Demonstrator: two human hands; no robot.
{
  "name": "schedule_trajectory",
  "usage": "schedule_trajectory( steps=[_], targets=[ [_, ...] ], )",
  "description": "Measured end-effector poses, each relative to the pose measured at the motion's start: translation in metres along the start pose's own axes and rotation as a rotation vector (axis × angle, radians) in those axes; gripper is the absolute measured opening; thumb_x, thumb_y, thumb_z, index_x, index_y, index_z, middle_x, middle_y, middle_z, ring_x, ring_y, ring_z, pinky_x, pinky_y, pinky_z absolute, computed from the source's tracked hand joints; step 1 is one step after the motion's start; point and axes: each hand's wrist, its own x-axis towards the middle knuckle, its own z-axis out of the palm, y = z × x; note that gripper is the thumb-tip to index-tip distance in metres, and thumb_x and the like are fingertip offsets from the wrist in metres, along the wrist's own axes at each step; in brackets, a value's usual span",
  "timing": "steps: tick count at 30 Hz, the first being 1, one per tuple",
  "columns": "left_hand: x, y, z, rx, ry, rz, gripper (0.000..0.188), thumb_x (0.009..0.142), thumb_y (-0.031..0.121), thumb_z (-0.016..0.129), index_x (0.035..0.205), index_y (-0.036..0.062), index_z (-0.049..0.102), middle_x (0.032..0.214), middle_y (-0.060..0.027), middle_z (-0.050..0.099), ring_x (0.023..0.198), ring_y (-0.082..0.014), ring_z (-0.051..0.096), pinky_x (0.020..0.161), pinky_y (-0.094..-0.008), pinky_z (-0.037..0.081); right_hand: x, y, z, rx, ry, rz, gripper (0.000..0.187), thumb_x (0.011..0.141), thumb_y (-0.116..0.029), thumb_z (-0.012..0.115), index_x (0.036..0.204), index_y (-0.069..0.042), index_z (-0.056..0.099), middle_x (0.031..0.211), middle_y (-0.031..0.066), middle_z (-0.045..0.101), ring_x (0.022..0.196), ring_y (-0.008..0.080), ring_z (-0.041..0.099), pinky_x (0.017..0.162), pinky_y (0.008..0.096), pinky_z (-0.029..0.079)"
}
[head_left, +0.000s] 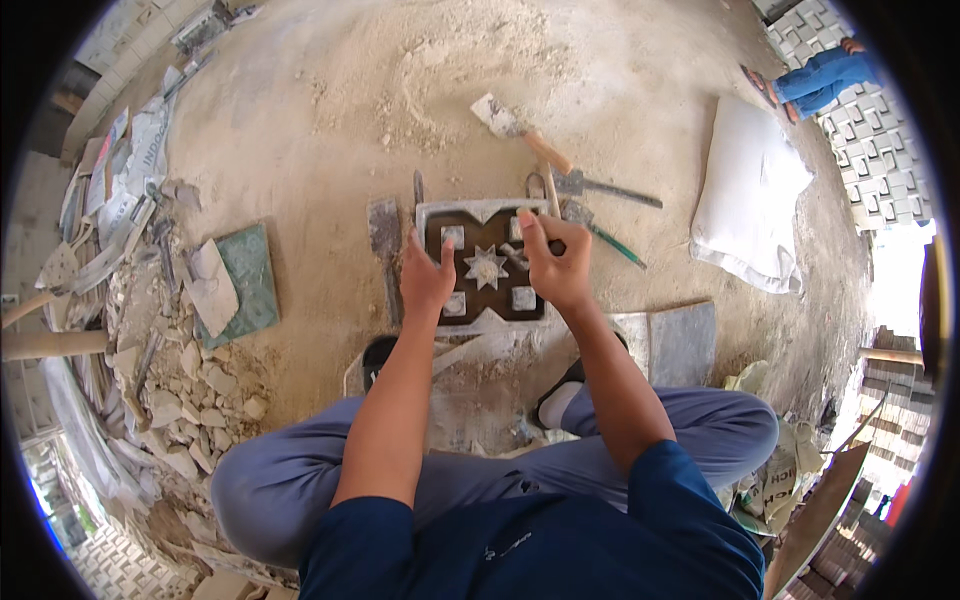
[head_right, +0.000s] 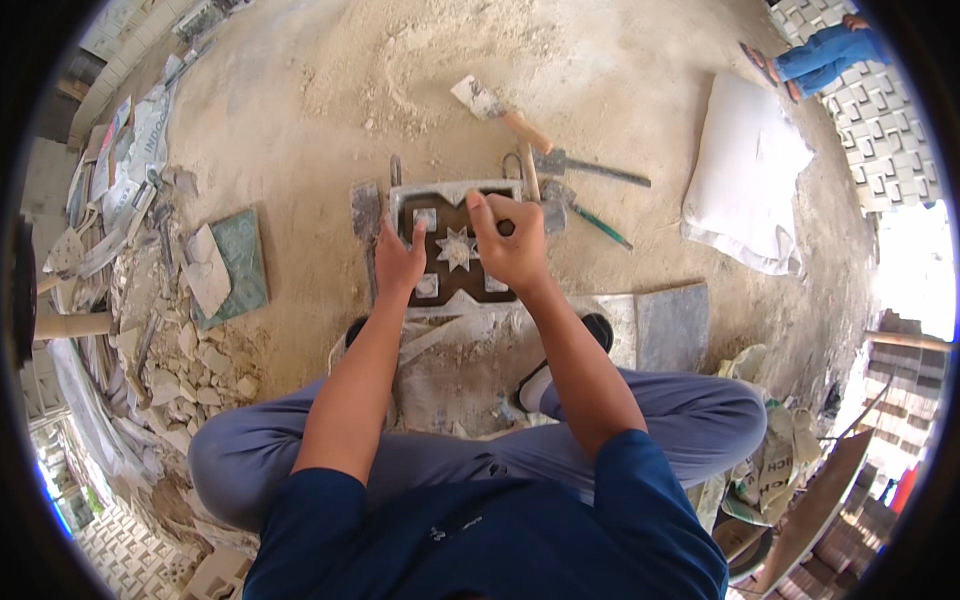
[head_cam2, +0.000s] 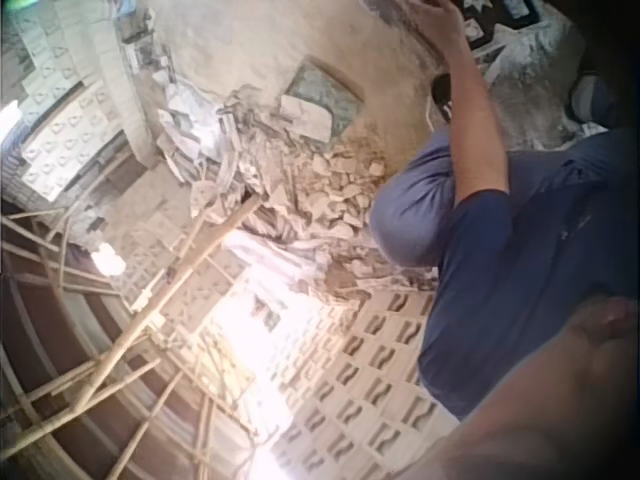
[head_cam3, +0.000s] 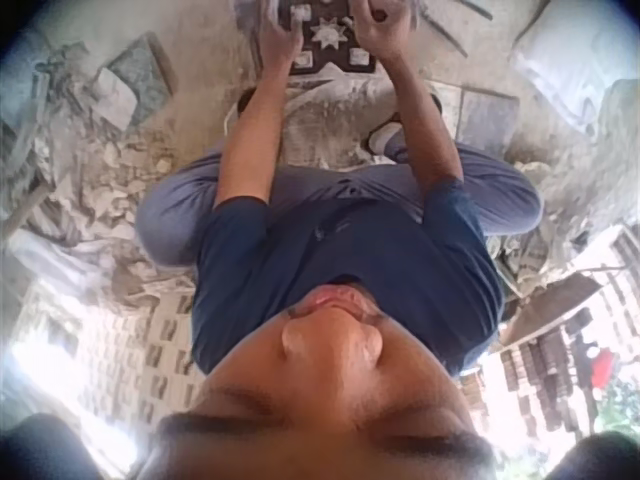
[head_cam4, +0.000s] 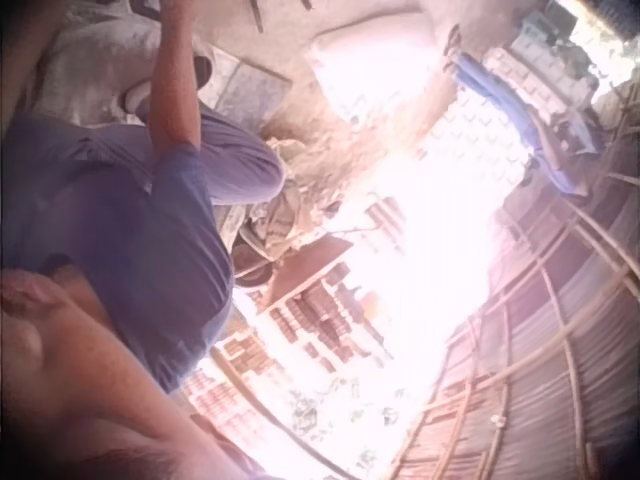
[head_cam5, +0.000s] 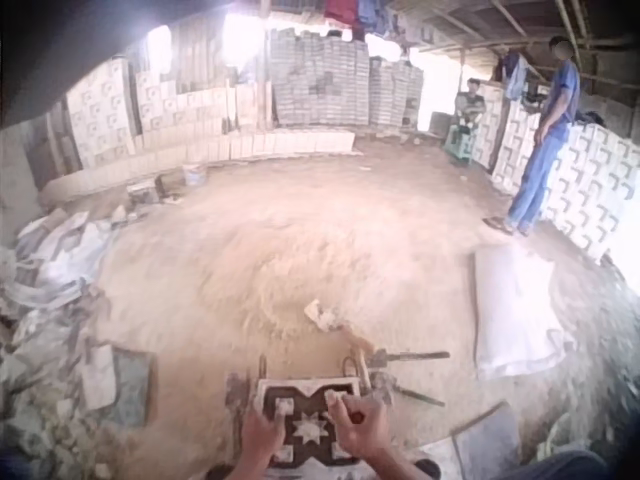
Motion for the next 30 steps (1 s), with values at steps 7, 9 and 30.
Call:
schedule_trajectory(
  steps=[7,9,30],
  targets=[
    [0.001,0.007,-0.002,-0.02,-0.015,-0.008,0.083,0.095,0.059,0.052,0.153,0.0033,0.03,0.145,-0.0282,0.047,0.131,-0.0444,0.049,0.105,-0.0511,0.044,-0.014,-0.004,-0.006,0.069,0.154,0.013,0.045,0.101,-0.015,0.06,0.059,-0.001,0.049,0.051,-0.0043,0.039,0.051,0.0027,0.035,0.044,0.0277,0.021],
    [0.003,0.0,-0.004,0.0,0.011,0.002,0.083,0.095,0.058,0.053,0.152,0.0028,0.03,0.145,-0.0284,0.046,0.131,-0.0446,0.049,0.105,-0.0513,0.044,-0.019,-0.01,-0.011,0.143,0.136,-0.032,0.044,0.101,-0.014,0.059,0.06,-0.001,0.048,0.053,-0.0046,0.039,0.052,0.0025,0.034,0.045,0.0278,0.021],
    [-0.001,0.01,0.001,-0.017,-0.016,-0.003,0.084,0.095,0.06,0.052,0.151,0.0014,0.032,0.144,-0.0271,0.048,0.131,-0.0429,0.05,0.106,-0.0501,0.044,-0.013,0.029,-0.026,0.025,0.005,0.028,0.044,0.103,-0.017,0.056,0.061,-0.003,0.05,0.056,-0.0044,0.046,0.054,0.0034,0.039,0.047,0.0266,0.026]
  ],
)
